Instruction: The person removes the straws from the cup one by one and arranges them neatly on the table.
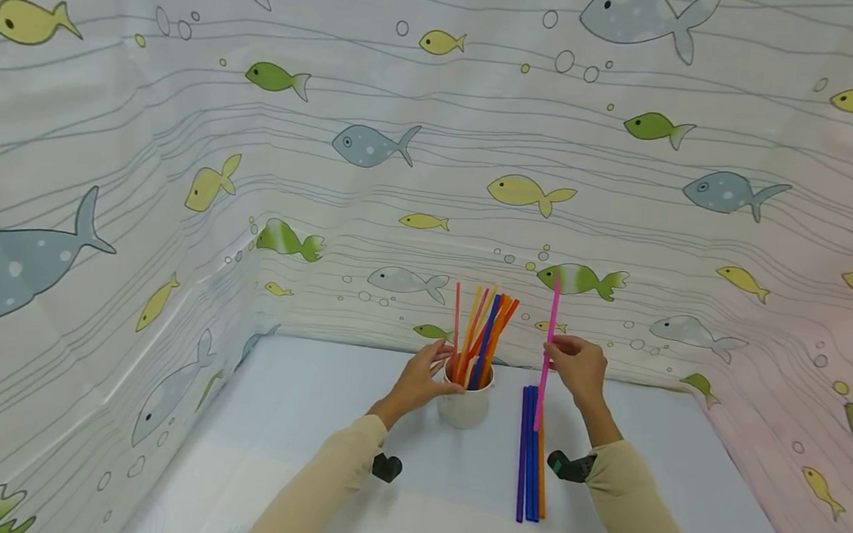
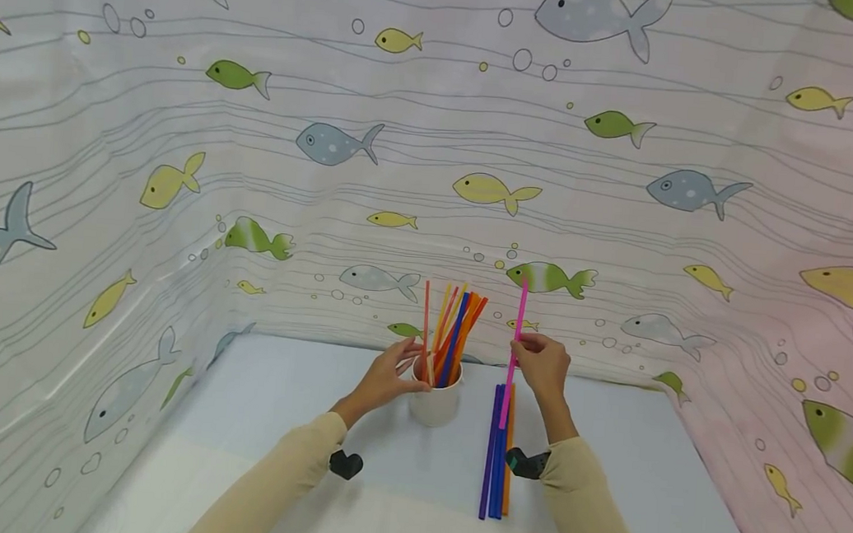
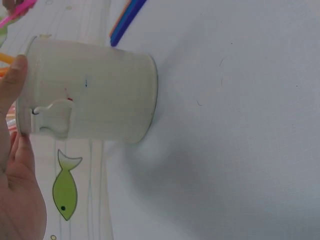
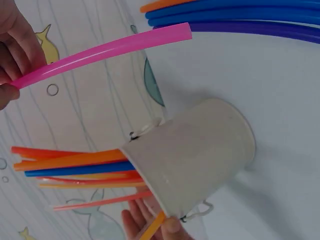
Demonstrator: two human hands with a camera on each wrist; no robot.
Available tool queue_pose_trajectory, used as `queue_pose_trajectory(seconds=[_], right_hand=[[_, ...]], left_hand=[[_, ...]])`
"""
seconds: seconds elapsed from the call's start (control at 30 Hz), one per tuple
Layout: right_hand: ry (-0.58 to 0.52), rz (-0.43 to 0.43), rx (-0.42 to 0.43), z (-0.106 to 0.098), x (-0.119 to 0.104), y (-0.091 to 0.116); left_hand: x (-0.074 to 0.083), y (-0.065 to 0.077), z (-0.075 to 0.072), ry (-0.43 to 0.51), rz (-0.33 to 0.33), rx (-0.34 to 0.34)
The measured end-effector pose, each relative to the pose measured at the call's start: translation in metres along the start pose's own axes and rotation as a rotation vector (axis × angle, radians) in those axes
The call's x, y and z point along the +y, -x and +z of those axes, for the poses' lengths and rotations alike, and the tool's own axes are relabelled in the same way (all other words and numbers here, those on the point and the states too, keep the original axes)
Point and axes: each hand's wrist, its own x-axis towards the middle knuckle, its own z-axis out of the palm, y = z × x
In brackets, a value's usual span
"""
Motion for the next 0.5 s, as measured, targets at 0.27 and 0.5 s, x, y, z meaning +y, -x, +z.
queue_pose_trajectory(seconds=[0.27, 0.5], right_hand=[[0.081, 0.09, -0.038, -0.003, 0.038, 0.011], [0.155, 0.135, -0.053, -0.001, 0.07, 0.022]], left_hand=[[0.002, 0.0, 0.0, -0.007, -0.008, 0.005], [0.002, 0.001, 0.0, -0.011, -0.006, 0.006]])
